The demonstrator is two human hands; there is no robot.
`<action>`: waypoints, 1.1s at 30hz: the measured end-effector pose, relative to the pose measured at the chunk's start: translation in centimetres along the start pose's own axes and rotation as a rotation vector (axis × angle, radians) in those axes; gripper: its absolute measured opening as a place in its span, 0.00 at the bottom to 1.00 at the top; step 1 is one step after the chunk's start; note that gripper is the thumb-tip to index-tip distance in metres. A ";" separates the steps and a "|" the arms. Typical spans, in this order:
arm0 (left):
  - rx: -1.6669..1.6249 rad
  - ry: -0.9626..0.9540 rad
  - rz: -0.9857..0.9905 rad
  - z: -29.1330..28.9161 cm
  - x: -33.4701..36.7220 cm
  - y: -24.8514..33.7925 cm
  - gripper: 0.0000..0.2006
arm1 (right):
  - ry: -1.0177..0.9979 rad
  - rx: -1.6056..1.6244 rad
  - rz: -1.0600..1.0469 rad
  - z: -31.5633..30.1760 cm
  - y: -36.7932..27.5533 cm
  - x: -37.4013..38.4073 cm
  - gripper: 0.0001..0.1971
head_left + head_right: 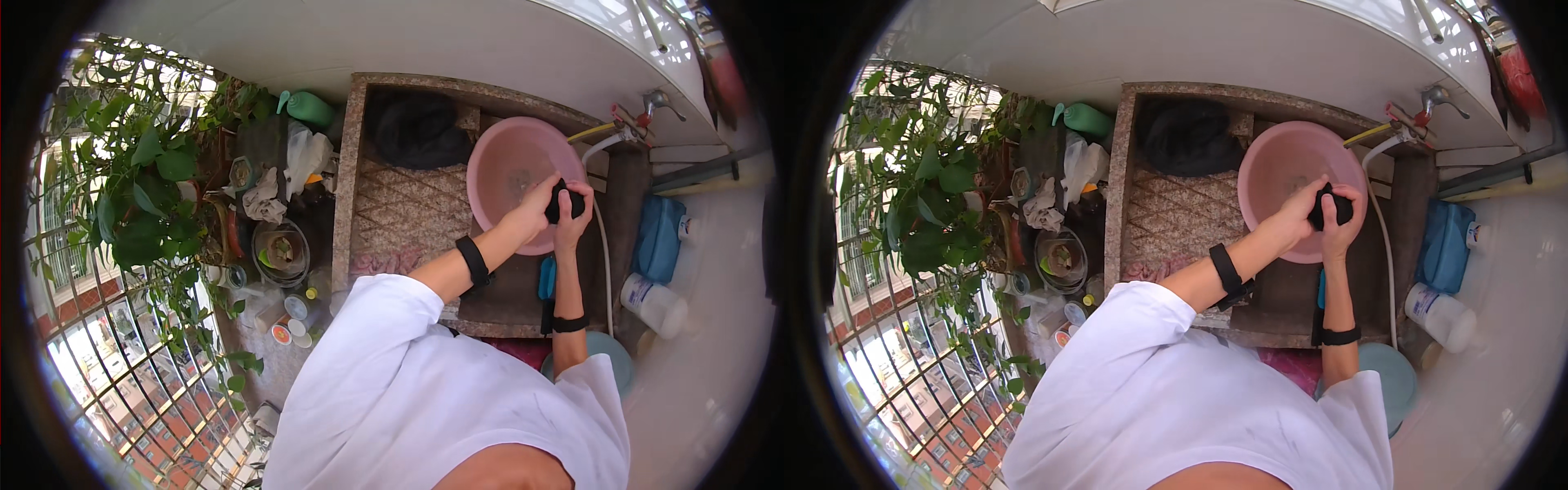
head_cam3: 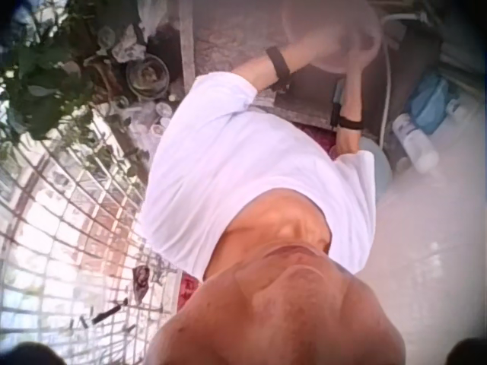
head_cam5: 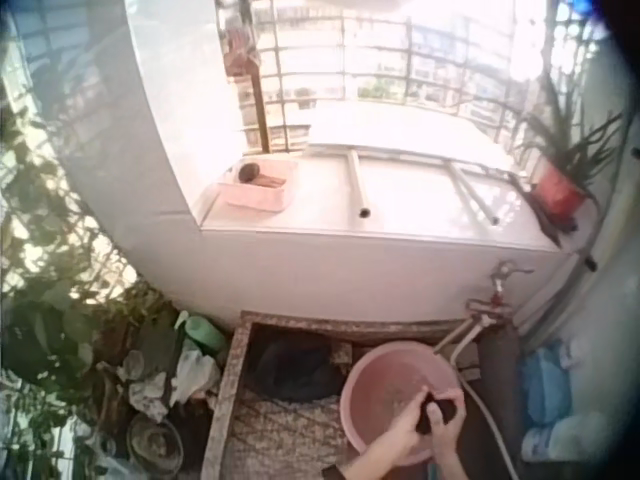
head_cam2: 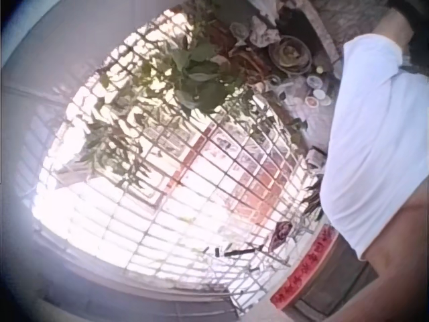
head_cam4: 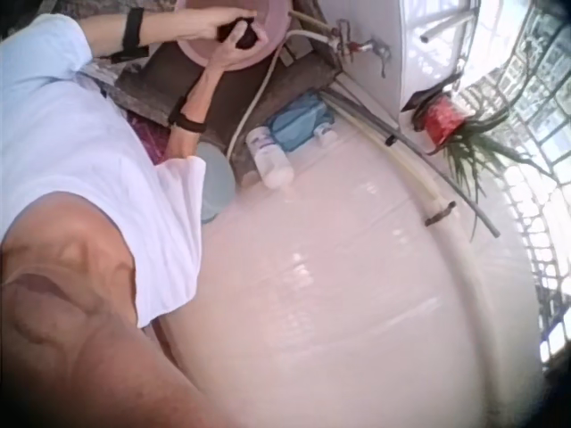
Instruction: Hand-washing a dark garment in a basin using a scrub brush.
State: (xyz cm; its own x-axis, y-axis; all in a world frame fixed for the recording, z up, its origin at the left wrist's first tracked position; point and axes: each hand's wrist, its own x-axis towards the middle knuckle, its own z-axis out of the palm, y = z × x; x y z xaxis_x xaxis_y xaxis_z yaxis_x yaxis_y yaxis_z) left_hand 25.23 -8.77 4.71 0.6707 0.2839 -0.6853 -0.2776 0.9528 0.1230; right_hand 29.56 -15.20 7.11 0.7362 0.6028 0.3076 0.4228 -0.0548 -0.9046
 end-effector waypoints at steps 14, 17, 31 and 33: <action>1.183 -0.509 1.601 2.2 -3.4 -1.6 0.06 | -0.476 0.854 1.145 -4.4 2.8 3.0 0.11; 1.408 -0.920 1.685 1.5 -2.3 -1.6 0.06 | -0.935 0.856 1.289 -4.1 2.8 7.2 0.12; 2.534 -1.161 1.213 -4.8 2.7 -4.4 0.04 | -1.614 -0.470 0.780 3.9 4.8 5.2 0.13; 2.698 -1.228 1.253 -4.7 2.6 -4.1 0.05 | -1.492 -0.623 0.677 4.1 5.8 3.9 0.13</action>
State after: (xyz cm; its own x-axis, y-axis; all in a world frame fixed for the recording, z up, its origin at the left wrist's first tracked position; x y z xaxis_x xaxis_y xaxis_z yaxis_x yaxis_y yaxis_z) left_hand 24.90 -12.46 -0.96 0.8864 -0.4548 0.0858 -0.4608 -0.8846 0.0715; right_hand 32.68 -9.88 1.88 -0.0687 0.4771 -0.8761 0.6586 -0.6380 -0.3991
